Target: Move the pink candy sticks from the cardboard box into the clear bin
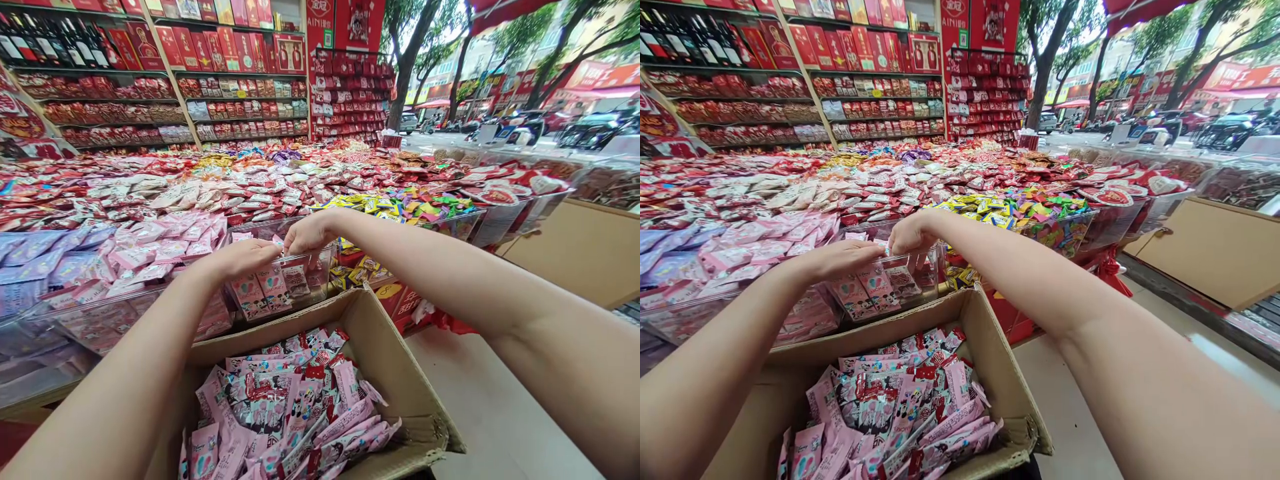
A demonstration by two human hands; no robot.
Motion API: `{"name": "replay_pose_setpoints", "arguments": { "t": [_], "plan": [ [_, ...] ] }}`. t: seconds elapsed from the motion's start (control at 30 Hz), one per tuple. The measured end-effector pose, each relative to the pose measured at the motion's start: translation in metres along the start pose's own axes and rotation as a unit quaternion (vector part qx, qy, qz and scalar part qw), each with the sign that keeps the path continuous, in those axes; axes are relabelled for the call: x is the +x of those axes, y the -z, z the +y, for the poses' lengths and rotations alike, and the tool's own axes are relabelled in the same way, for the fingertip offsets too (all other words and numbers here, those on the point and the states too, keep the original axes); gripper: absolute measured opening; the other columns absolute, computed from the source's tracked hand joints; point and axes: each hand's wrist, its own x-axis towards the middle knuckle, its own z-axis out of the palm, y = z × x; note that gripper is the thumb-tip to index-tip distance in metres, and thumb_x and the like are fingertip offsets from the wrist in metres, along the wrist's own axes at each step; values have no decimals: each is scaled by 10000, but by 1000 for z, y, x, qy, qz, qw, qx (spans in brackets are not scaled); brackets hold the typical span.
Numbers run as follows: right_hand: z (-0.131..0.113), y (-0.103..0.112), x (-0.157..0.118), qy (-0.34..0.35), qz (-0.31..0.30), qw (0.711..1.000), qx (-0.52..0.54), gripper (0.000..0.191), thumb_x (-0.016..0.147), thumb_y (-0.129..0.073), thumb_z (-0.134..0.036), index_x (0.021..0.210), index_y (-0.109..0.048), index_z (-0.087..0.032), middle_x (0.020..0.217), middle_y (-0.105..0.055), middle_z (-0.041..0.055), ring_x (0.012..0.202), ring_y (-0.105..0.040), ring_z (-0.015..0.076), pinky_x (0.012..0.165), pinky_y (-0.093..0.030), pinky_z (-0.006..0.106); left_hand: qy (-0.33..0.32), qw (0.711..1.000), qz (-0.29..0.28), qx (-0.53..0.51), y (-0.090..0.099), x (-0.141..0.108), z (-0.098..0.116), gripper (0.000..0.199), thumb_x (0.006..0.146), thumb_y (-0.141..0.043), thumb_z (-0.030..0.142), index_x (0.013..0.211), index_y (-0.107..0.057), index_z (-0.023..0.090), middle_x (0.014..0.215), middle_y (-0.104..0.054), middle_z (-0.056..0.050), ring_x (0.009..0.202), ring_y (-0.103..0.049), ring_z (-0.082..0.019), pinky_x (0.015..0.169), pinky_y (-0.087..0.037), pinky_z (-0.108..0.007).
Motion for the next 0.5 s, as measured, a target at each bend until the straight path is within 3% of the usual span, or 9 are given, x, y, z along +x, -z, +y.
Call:
{"name": "replay_pose_setpoints", "arguments": {
  "t": [0.23, 0.4, 0.5],
  "plan": [
    [4, 0, 12, -44, 50, 995, 72, 80, 622, -516, -44, 635, -572, -99, 655, -634, 35, 631, -628, 143, 606, -498, 258, -12, 999, -44, -27, 1, 0, 1, 622, 786, -260, 584, 1153, -543, 170, 1267, -513, -60, 1127, -462, -240, 964, -311, -291],
    [6, -5, 24, -7, -28, 998, 47, 73, 675, -513, -97, 656, -583, -92, 630, -629, 35, 684, -628, 145, 613, -500, 241, -26, 998, -55, -35, 2, 0, 1, 558, 797, -283, 541, 1089, -578, 168, 1188, -575, -37, 1109, -475, -231, 951, -327, -272],
    [5, -6, 24, 4, -31, 999, 41, 66, 680, -543, -130, 688, -594, -88, 640, -630, 36, 669, -623, 143, 603, -498, 246, -28, 997, -55, -39, 3, -1, 2, 507, 806, -293, 514, 1076, -577, 193, 1166, -587, -12, 1109, -476, -212, 960, -318, -264]
  ]
}}
